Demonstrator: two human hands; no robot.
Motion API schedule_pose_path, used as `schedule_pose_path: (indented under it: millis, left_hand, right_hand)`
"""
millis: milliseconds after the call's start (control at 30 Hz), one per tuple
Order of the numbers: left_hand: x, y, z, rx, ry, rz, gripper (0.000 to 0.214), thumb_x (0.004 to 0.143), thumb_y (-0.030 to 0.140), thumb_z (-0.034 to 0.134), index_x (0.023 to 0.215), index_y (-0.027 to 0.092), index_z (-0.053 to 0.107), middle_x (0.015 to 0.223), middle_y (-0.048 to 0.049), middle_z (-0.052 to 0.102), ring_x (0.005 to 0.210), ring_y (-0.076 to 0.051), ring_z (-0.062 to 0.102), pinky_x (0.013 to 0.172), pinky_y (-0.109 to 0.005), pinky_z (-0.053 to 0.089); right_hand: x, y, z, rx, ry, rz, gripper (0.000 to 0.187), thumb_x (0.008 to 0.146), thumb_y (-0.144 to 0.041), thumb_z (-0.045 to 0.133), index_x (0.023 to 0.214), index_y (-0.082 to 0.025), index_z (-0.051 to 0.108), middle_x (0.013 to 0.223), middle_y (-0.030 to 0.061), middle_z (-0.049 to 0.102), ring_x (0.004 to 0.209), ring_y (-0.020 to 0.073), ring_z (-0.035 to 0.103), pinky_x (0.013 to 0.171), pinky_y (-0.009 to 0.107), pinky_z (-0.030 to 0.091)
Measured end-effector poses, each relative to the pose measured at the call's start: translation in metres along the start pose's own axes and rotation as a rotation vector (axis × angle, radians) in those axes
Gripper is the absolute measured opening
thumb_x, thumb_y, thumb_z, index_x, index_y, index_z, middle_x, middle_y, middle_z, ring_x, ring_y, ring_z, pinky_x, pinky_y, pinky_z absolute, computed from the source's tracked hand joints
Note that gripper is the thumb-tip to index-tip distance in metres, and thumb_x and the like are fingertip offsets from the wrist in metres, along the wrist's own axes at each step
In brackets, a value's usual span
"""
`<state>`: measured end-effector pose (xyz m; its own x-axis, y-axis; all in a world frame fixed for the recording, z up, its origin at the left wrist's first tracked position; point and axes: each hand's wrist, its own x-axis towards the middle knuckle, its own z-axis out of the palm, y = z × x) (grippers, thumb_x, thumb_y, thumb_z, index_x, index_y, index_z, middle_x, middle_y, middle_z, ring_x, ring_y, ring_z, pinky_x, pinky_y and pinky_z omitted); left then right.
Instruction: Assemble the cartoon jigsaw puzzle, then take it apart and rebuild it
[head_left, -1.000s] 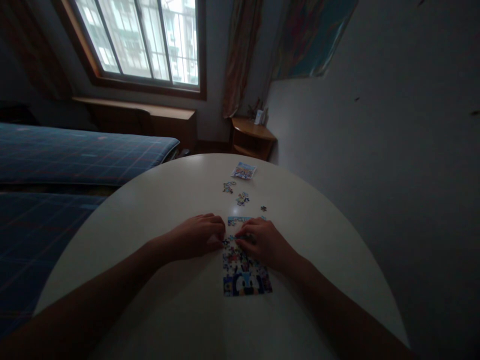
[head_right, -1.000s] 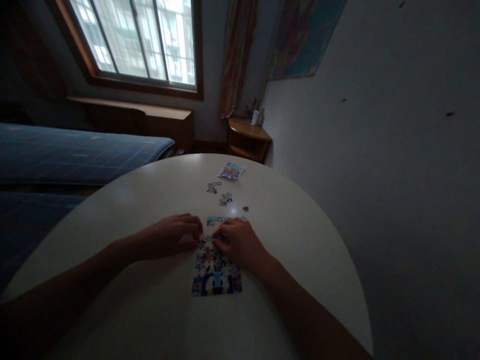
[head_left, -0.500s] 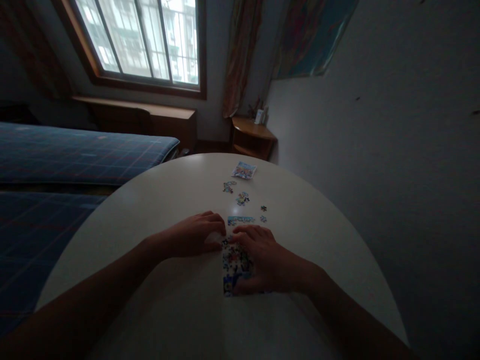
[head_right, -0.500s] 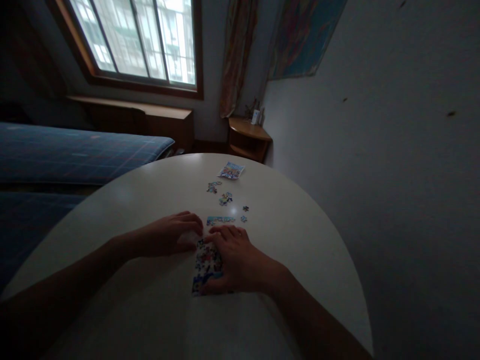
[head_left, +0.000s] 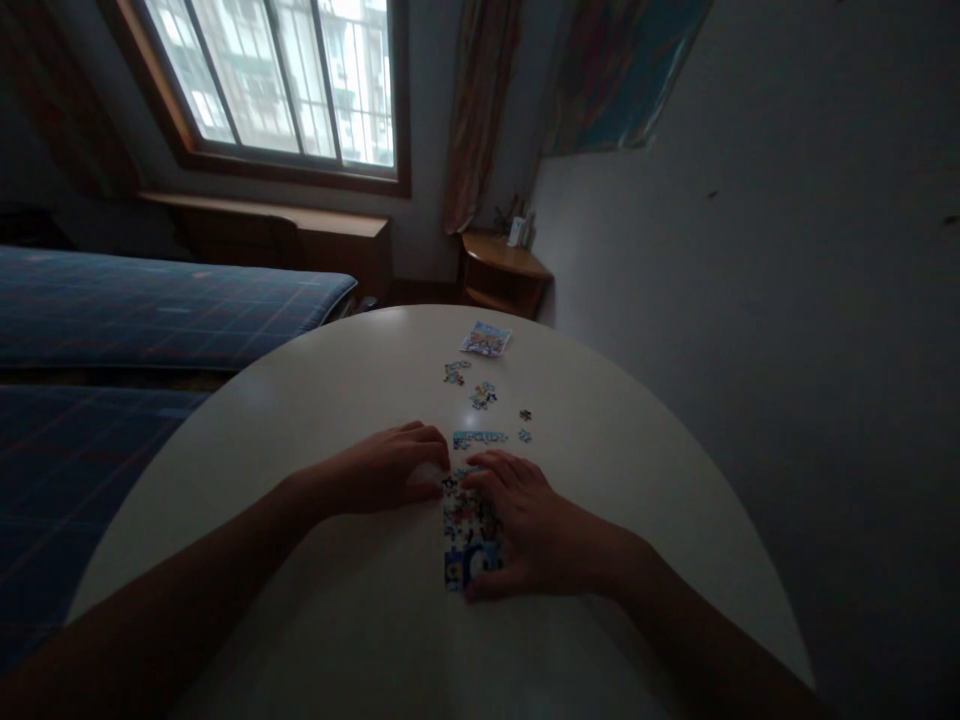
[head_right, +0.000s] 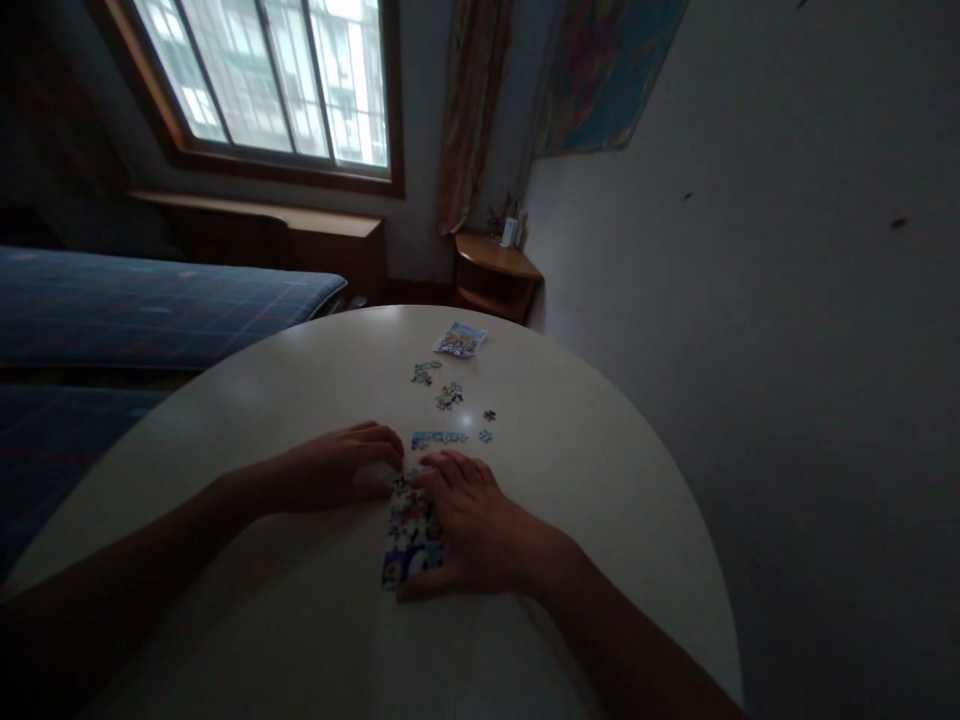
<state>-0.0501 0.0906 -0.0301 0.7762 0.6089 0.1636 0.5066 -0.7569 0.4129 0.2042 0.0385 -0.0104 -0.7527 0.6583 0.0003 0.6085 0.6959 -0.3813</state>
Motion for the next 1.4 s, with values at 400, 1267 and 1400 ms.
schedule_pose_path:
  millis: [400, 1267, 1400]
  left_hand:
    - [0.008, -0.043, 0.016, 0.200, 0.272, -0.270, 0.034, 0.096, 0.041, 0.050, 0.123, 0.023, 0.058, 0.131, -0.0067, 0.060, 0.120, -0.026, 0.054, 0.102, -0.043, 0.047]
    - [0.066, -0.071, 0.011, 0.231, -0.017, -0.221, 0.050, 0.101, 0.032, 0.031, 0.147, 0.017, 0.042, 0.157, -0.0099, 0.036, 0.143, -0.022, 0.034, 0.119, -0.038, 0.025]
    - [0.051, -0.068, 0.008, 0.196, 0.017, -0.227, 0.051, 0.098, 0.028, 0.037, 0.146, 0.012, 0.040, 0.152, -0.0125, 0.042, 0.140, -0.022, 0.040, 0.117, -0.035, 0.029]
  right_hand:
    - [0.007, 0.099, -0.003, -0.200, 0.258, 0.394, 0.059, 0.094, -0.051, 0.045, 0.142, -0.016, 0.044, 0.149, 0.0153, 0.045, 0.139, 0.0293, 0.038, 0.115, 0.047, 0.031]
    - [0.009, 0.111, 0.006, -0.166, 0.205, 0.430, 0.058, 0.101, -0.051, 0.030, 0.146, -0.017, 0.042, 0.155, 0.0114, 0.038, 0.145, 0.0261, 0.030, 0.119, 0.045, 0.022]
    - [0.008, 0.112, 0.007, -0.175, 0.207, 0.419, 0.058, 0.101, -0.052, 0.029, 0.146, -0.018, 0.042, 0.155, 0.0118, 0.038, 0.145, 0.0264, 0.030, 0.119, 0.046, 0.023]
